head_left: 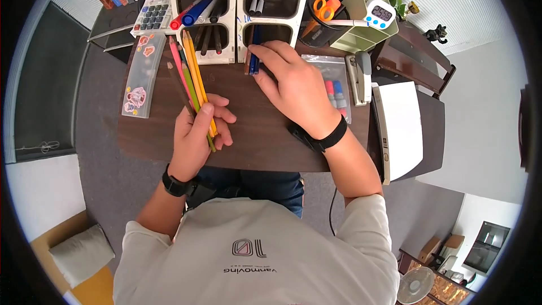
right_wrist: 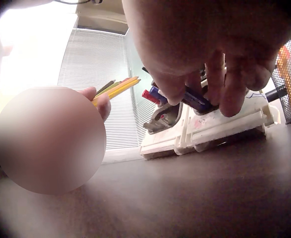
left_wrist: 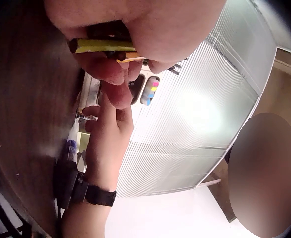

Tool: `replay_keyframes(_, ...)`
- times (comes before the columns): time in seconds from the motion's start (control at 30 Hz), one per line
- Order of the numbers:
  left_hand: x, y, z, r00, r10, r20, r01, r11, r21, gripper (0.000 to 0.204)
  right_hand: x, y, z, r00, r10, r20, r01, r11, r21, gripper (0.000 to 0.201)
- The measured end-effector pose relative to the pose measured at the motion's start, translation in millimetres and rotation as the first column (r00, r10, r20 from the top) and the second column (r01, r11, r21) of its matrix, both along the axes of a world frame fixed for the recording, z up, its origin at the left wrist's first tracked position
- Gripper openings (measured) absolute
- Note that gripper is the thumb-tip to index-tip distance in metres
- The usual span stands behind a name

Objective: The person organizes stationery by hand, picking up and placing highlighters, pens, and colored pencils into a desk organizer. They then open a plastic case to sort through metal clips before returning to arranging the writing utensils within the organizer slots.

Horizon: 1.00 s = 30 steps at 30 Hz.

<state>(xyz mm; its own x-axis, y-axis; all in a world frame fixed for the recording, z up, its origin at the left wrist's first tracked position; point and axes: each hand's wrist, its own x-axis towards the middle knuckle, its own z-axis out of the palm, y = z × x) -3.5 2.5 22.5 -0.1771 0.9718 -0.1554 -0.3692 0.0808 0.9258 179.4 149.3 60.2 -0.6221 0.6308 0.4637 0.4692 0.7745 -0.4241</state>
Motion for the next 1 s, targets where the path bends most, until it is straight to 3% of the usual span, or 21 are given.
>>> replay_keyframes(0.1,6.5,4.0,-1.9,0.995,0.02,-0.094,-0.013,0.997,0.075,0.033,-0.1,-0.2,0.4,1.0,-0.005,-0.02,0.006,0.998,0.056,0.036)
replay_keyframes(0.23,16.5,15.5,6.3,0.995,0.045,-0.088,-0.036,0.994,0.104,0.032,4.2,0.3,-1.7,0.999,0.006,-0.051,-0.004,0.999,0.035,0.036)
replay_keyframes(0.3,16.9,19.3,3.4,0.999,-0.035,-0.031,0.04,0.985,0.17,0.032,5.2,1.8,-5.0,0.998,0.015,-0.057,-0.015,1.0,0.011,0.037)
replay_keyframes(0.57,29.1,21.6,5.4,0.994,-0.028,-0.105,0.045,0.986,0.163,0.034,14.0,3.1,-6.6,0.994,0.024,-0.107,-0.027,0.999,-0.032,0.039)
replay_keyframes(0.67,28.4,18.7,5.8,0.996,0.044,-0.081,-0.034,0.993,0.117,0.034,18.0,0.8,0.5,0.992,0.035,-0.121,-0.035,0.999,0.003,0.04)
replay_keyframes(0.73,24.1,12.3,0.1,0.995,0.065,0.075,-0.069,0.996,0.053,0.036,19.4,-4.7,8.1,0.992,0.048,-0.12,-0.045,0.998,0.034,0.04)
replay_keyframes(0.8,20.7,6.5,-3.0,0.995,0.065,0.074,-0.066,0.998,0.01,0.039,20.5,-10.9,13.4,0.928,0.353,-0.123,-0.325,0.925,0.198,0.041)
replay_keyframes(0.83,19.0,4.8,-2.8,0.995,0.052,0.087,-0.05,0.998,-0.026,0.043,15.7,-18.9,11.2,0.898,0.429,-0.101,-0.411,0.898,0.158,0.048)
replay_keyframes(0.87,14.6,1.3,-1.8,0.995,0.056,0.078,-0.054,0.998,-0.027,0.043,9.9,-25.5,9.9,0.895,0.433,-0.11,-0.414,0.896,0.161,0.048)
replay_keyframes(0.93,5.6,-7.5,0.4,0.987,-0.159,0.001,0.159,0.987,-0.037,0.041,1.9,-35.4,7.3,0.901,0.424,-0.094,-0.419,0.905,0.074,0.056)
replay_keyframes(1.0,4.5,-10.1,3.2,0.986,-0.163,-0.029,0.161,0.985,-0.061,0.046,0.9,-35.3,2.6,0.883,0.457,-0.109,-0.457,0.889,0.027,0.062)
